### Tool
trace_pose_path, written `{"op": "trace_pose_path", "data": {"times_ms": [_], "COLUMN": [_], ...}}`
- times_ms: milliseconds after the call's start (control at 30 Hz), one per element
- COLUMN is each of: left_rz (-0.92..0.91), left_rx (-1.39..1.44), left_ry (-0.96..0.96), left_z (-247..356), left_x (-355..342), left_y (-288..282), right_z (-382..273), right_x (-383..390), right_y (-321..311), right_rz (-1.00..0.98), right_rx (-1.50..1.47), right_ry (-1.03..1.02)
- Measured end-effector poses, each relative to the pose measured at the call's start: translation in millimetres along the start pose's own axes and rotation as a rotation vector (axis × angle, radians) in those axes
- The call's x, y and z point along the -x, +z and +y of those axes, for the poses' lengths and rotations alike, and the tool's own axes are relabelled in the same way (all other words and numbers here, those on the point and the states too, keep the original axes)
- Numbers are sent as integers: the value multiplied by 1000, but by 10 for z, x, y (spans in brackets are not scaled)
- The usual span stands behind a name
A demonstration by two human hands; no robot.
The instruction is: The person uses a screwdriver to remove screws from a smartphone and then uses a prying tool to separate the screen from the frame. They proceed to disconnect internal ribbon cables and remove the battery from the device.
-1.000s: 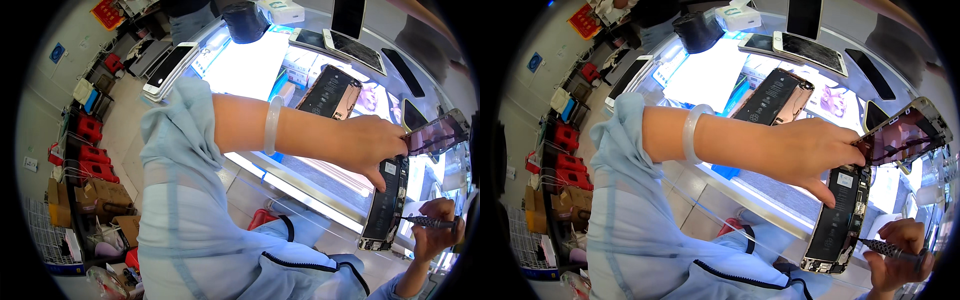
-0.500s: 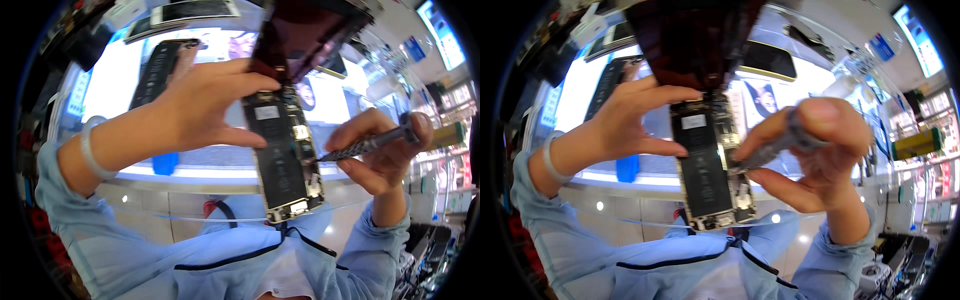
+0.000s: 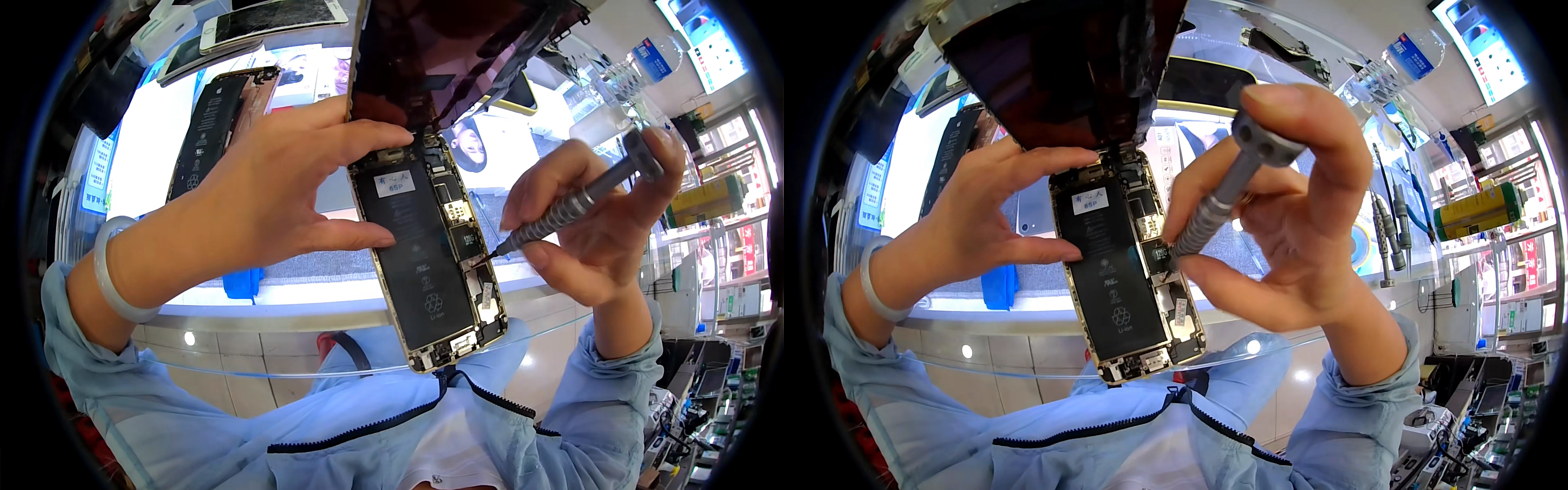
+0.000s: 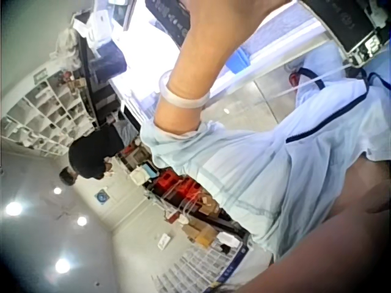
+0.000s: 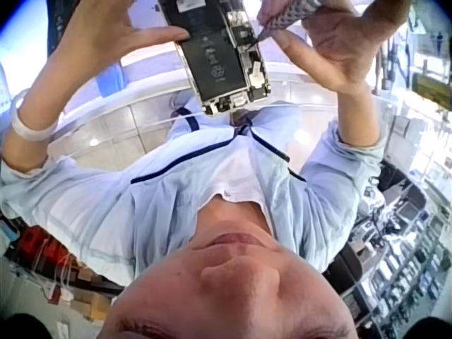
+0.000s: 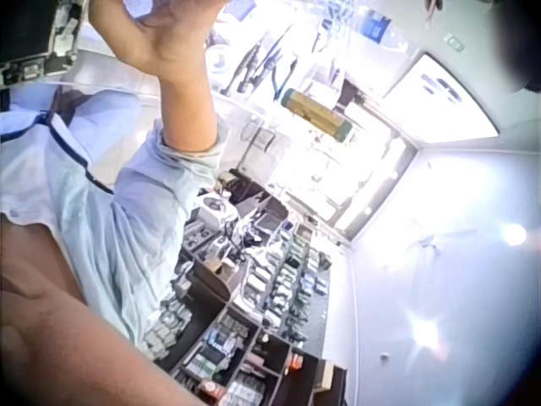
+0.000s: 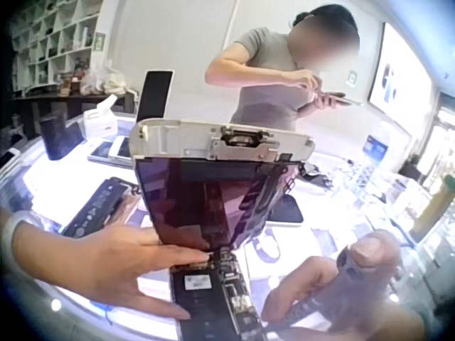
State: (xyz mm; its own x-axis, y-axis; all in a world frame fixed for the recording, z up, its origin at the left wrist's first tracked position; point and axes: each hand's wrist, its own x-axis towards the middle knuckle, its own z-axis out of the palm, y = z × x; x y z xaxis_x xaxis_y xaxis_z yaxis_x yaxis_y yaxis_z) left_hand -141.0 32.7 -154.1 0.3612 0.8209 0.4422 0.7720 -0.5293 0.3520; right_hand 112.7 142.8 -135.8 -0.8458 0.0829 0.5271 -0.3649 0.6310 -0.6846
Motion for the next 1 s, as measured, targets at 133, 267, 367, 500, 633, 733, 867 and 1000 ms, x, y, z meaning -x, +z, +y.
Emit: {"op": "trace_pose_path", "data": {"times_ms": [133, 267, 367, 500, 633, 733, 867, 1000], "left_rz": [-21, -16, -38, -66, -46, -60, -58, -56], "left_rx": [52, -33, -21, -66, 17, -30, -48, -31], "left_ry": [-9, 22, -2, -24, -26, -26, -17, -21], "left_z": [17, 17, 27, 58, 42, 59, 50, 42], "left_x": [-5, -1, -7, -5, -9, -12, -14, -3], "left_y": [-4, 0, -7, -33, -8, -31, -21, -32], "right_z": [8, 12, -9, 21, 28, 19, 22, -26], "right_x": [-10, -1, -11, 28, 9, 22, -43, -10], "right_y": [6, 42, 74, 67, 51, -17, 133, 6], "right_rz": [-10, 25, 70, 91, 192, 290, 345, 149], "right_rx": [111, 97, 64, -14, -169, -140, -130, 45], "right_ry": [-45, -23, 6, 18, -15, -34, -142, -68]}}
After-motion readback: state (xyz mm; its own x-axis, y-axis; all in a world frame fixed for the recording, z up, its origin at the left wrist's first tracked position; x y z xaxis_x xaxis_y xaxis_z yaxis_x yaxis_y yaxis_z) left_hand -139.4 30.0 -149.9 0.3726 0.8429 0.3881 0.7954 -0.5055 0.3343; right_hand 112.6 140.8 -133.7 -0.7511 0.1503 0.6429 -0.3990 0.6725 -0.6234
